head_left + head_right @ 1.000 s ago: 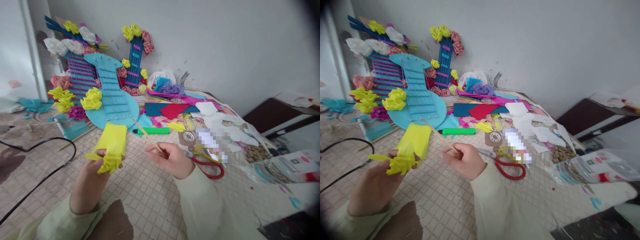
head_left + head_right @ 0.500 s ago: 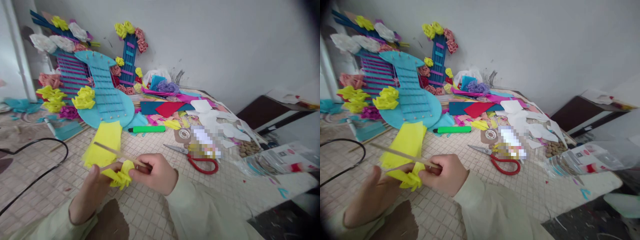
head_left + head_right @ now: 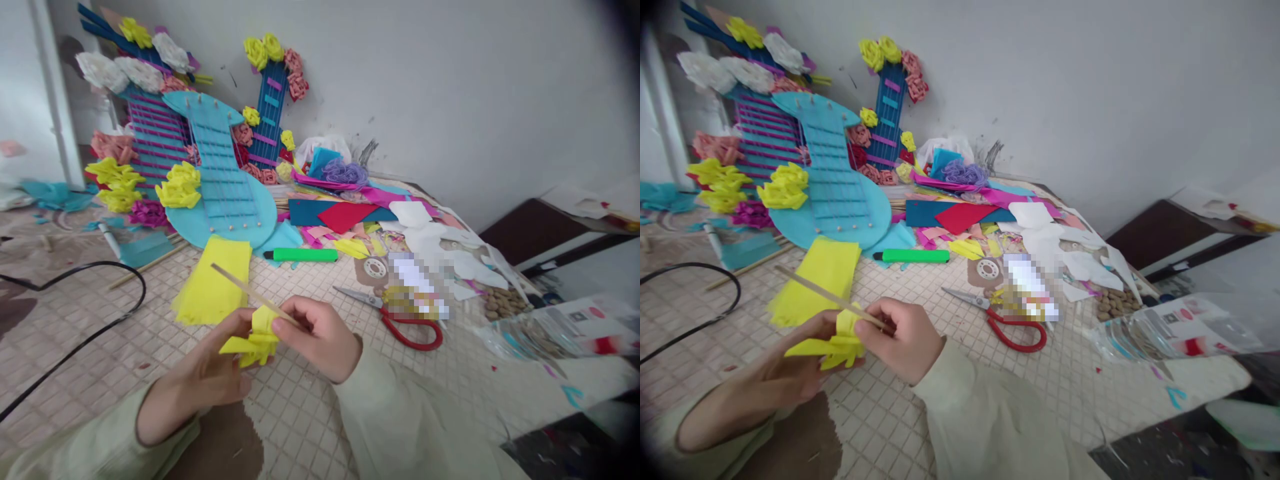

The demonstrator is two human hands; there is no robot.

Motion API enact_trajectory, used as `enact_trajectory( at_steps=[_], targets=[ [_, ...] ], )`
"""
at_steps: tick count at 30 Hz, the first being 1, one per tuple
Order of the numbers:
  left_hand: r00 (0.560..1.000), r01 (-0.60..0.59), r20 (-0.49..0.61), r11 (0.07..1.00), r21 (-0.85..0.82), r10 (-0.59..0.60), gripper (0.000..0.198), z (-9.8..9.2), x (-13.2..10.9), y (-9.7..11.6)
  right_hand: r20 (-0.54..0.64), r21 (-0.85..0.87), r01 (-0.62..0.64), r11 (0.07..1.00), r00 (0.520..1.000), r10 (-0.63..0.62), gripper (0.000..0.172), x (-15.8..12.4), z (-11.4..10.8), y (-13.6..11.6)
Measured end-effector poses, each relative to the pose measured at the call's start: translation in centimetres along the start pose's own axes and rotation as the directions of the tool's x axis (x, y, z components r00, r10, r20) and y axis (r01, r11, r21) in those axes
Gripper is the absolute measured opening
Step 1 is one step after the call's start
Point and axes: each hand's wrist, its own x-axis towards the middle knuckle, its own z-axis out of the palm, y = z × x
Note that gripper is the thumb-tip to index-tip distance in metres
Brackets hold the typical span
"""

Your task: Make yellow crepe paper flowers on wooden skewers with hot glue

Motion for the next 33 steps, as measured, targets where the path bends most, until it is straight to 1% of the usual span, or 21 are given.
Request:
enact_trajectory(
  at_steps=[2, 4, 6, 7, 9, 11, 13, 16, 17, 19, 22, 25, 28, 30, 33],
  targets=[
    [0.999, -0.010, -0.047, 0.997, 0.074, 0.014, 0.040, 0.2, -0.1, 0.3, 0.022, -0.036, 0.029, 0.999, 0.999, -0.028, 0.013, 0.0, 0.0, 0.0],
    [0.995, -0.046, -0.077, 0.988, 0.145, 0.057, 0.027, 0.1, 0.0, 0.6, 0.049, -0.069, 0.063, 0.996, 0.997, -0.060, 0.011, -0.1, 0.0, -0.1],
    [0.990, -0.082, -0.098, 0.978, 0.191, 0.102, 0.022, -0.1, 0.2, 0.8, 0.060, -0.101, 0.093, 0.991, 0.994, -0.087, 0.009, -0.1, 0.1, -0.2],
    [0.988, -0.074, -0.119, 0.976, 0.203, 0.100, 0.021, -0.3, 0.3, 0.8, 0.060, -0.114, 0.101, 0.988, 0.994, -0.095, 0.008, -0.1, 0.1, -0.2],
    [0.986, -0.019, -0.158, 0.978, 0.206, 0.053, 0.017, -0.4, 0.5, 0.8, 0.055, -0.135, 0.113, 0.984, 0.993, -0.106, 0.007, -0.1, 0.1, -0.3],
    [0.986, 0.056, -0.164, 0.981, 0.186, -0.025, 0.015, -0.4, 0.7, 0.8, 0.048, -0.142, 0.121, 0.982, 0.992, -0.116, 0.008, -0.1, 0.1, -0.3],
    [0.986, 0.097, -0.153, 0.980, 0.176, -0.070, 0.014, -0.3, 0.8, 0.8, 0.026, -0.144, 0.128, 0.981, 0.992, -0.126, 0.014, -0.1, -0.2, -0.4],
    [0.976, 0.127, -0.196, 0.978, 0.165, -0.094, 0.013, -0.3, 1.0, 0.9, -0.010, -0.187, 0.173, 0.967, 0.984, -0.178, 0.024, 0.0, -1.1, -0.6],
    [0.973, 0.139, -0.204, 0.977, 0.161, -0.104, 0.014, -0.3, 1.0, 1.0, -0.002, -0.228, 0.205, 0.952, 0.978, -0.211, 0.026, 0.1, -1.5, -0.7],
    [0.967, 0.169, -0.218, 0.972, 0.161, -0.132, 0.015, -0.2, 1.0, 1.3, 0.058, -0.336, 0.276, 0.901, 0.960, -0.272, 0.028, 0.2, -2.2, -0.7],
    [0.946, 0.205, -0.282, 0.968, 0.146, -0.158, 0.018, 0.2, 0.7, 1.9, 0.162, -0.488, 0.347, 0.801, 0.937, -0.308, 0.031, 0.4, -2.9, -0.5],
    [0.932, 0.194, -0.334, 0.973, 0.122, -0.143, 0.022, 0.7, 0.5, 2.1, 0.211, -0.567, 0.373, 0.734, 0.928, -0.308, 0.035, 0.6, -3.1, -0.2],
    [0.927, 0.171, -0.360, 0.974, 0.146, -0.108, 0.026, 0.9, 0.3, 2.1, 0.218, -0.602, 0.350, 0.717, 0.937, -0.274, 0.035, 0.6, -3.0, 0.0],
    [0.930, 0.149, -0.363, 0.965, 0.217, -0.062, 0.026, 0.9, 0.3, 2.1, 0.213, -0.617, 0.332, 0.713, 0.943, -0.255, 0.034, 0.6, -3.0, 0.0],
    [0.946, 0.101, -0.324, 0.934, 0.342, 0.016, 0.025, 0.8, 0.2, 2.1, 0.192, -0.634, 0.322, 0.703, 0.946, -0.261, 0.031, 0.6, -2.9, 0.0]
  ],
)
